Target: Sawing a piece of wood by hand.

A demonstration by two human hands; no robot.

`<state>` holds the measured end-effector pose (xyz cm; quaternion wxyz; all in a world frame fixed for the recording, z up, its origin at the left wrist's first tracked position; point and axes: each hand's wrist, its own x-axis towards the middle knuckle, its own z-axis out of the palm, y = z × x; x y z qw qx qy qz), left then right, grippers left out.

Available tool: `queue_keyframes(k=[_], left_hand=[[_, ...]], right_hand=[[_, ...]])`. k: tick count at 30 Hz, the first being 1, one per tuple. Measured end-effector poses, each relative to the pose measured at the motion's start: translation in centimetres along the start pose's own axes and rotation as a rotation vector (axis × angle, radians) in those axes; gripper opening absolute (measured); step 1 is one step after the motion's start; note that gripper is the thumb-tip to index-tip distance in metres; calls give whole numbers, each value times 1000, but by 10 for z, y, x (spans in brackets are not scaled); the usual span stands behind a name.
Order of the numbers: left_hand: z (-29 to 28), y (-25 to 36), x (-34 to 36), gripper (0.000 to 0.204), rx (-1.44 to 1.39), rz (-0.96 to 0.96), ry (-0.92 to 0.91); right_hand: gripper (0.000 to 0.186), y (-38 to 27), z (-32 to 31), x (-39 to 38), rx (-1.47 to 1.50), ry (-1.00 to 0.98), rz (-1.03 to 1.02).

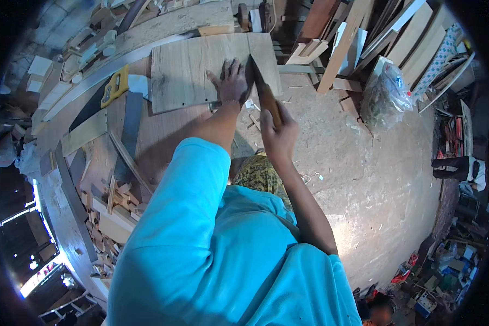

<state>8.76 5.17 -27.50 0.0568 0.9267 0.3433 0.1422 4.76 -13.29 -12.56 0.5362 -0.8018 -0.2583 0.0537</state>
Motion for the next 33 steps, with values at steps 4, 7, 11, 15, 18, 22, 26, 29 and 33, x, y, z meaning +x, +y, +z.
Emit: queue_keyframes(k=[4,7,11,15,18,22,26,29,33], left_hand=[[-8,5,0,42,-11,-32,12],[-15,5,-2,46,-8,-49,-20],[-10,6,2,47,17,-35,-70],[0,1,5,44,79,-31,-74],[-1,1,3,43,46,-20,-32],[-15,9,-3,47,57,-61,-134],[-27,15,-1,50,57,-61,-117],[-22,15,0,48,97,-53,-93],[-1,5,4,45,-12,-27,-53]], right_hand=[[37,-32,-57,-65,-16,6,88],[39,-20,-66,-72,26,3,151],[36,25,-22,-15,56,10,95],[35,35,14,19,23,80,92],[37,18,-1,4,-114,53,-32],[39,-10,-57,-55,86,-13,214],[40,-17,-74,-75,127,33,363],[37,6,-47,-32,81,44,128],[34,39,-3,37,44,31,149]])
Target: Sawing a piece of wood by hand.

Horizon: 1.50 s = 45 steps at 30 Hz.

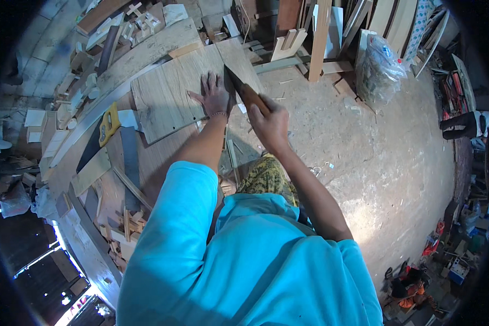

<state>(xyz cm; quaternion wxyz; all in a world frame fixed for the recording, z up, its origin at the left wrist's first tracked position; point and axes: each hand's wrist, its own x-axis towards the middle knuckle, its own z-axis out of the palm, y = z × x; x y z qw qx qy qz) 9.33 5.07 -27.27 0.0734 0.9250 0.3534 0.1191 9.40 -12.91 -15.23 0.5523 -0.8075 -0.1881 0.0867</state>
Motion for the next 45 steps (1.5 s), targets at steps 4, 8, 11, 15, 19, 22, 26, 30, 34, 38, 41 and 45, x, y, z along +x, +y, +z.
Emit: queue_keyframes(k=[4,8,11,15,19,22,26,30,34,38,41,45], left_hand=[[17,-14,6,41,1425,159,275],[20,-13,-2,43,89,-9,-67],[17,-10,0,44,-57,19,31],[21,-16,3,43,147,0,48],[37,-22,11,43,73,21,128],[38,-21,7,42,-17,50,170],[16,-14,0,46,132,-11,70],[0,-10,-5,51,117,-27,70],[0,-22,-17,49,106,-38,109],[-2,-42,-30,48,119,-70,80],[-1,-52,-29,46,99,-103,121],[10,-58,-15,45,123,-109,178]], right_hand=[[33,-10,10,-5,-103,88,-146],[37,-36,-19,-45,-154,-21,-115],[37,-43,-43,-69,-78,-17,-28],[36,-37,-35,-49,-90,-51,-28],[35,-21,-5,-10,-88,-3,-42],[36,-9,4,-8,-81,6,-12],[37,0,-1,-21,-39,-20,-55],[39,-1,-10,-25,20,-100,-79],[46,-7,-12,-31,11,-207,-6],[48,-10,-7,-37,52,-171,-170],[48,-11,-1,-32,55,-177,-218],[49,-16,5,-22,19,-290,-46]])
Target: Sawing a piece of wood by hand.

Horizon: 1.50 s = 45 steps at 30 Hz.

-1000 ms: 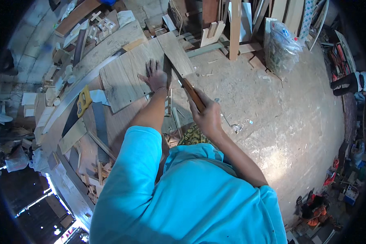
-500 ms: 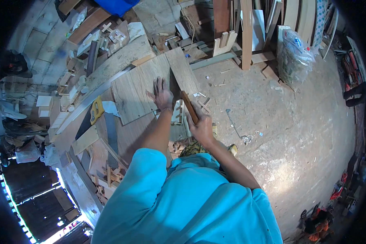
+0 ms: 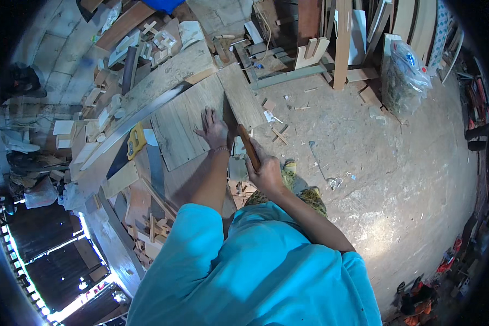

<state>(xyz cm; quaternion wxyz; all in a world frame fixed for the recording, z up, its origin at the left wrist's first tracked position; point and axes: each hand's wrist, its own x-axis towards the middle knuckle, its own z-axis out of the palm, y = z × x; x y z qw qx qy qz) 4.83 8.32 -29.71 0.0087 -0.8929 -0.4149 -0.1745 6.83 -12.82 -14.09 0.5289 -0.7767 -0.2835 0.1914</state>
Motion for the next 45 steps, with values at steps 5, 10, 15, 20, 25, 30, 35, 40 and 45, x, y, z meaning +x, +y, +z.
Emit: queue_keyframes(k=[5,10,15,20,25,30,35,40,45], left_hand=[[7,-2,1,44,26,95,96],[-11,2,1,46,62,156,14],[-31,4,5,47,-17,219,-32],[-32,10,5,49,-32,157,-106],[-33,14,9,48,-84,146,-66],[-37,15,10,48,-62,58,-130],[-33,13,10,45,16,57,-155],[-30,13,14,46,55,32,-205],[-34,17,13,45,22,41,-174]], right_hand=[[52,-8,2,-1,16,-17,18],[52,-9,0,-7,54,25,18],[50,-6,3,-8,-8,16,116],[44,0,7,-7,58,107,8],[42,3,7,-5,135,122,86],[41,-15,11,-6,19,121,50],[43,-39,2,-13,-50,90,34],[43,-57,-28,-52,-51,91,-65],[42,-74,-49,-86,-123,105,-4]])
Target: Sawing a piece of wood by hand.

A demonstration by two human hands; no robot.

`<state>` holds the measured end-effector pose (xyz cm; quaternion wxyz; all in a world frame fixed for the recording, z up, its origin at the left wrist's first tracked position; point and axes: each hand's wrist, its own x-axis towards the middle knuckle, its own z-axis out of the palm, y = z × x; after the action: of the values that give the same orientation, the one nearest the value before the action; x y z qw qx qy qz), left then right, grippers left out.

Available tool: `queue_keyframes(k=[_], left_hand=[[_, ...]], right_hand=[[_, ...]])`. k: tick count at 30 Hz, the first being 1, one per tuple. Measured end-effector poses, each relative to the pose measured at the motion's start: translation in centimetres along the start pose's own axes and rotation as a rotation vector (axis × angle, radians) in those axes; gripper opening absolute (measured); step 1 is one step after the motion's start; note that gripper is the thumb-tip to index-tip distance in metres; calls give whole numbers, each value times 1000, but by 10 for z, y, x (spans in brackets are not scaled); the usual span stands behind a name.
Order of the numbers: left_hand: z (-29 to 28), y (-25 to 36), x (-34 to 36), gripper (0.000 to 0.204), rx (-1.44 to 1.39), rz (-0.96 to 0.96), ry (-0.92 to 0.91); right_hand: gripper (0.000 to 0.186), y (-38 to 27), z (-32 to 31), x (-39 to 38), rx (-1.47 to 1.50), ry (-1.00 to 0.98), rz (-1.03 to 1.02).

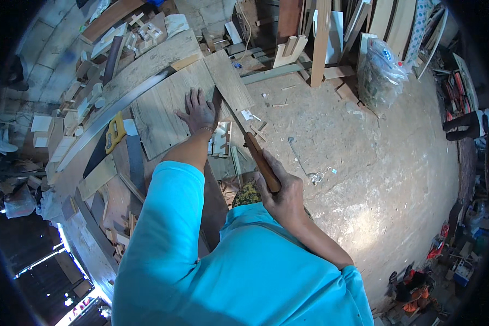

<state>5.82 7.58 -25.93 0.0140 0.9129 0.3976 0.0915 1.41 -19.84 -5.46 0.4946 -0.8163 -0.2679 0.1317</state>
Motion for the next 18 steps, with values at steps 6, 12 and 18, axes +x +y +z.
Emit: queue_keyframes(k=[6,12,18], left_hand=[[-6,3,-1,47,-23,4,-30],[-19,5,1,46,-72,-9,-89],[-13,4,-6,48,-67,-16,-7]], right_hand=[[37,22,51,72,-77,140,-115],[35,26,60,82,-72,72,-71],[38,6,-10,6,95,53,3]])
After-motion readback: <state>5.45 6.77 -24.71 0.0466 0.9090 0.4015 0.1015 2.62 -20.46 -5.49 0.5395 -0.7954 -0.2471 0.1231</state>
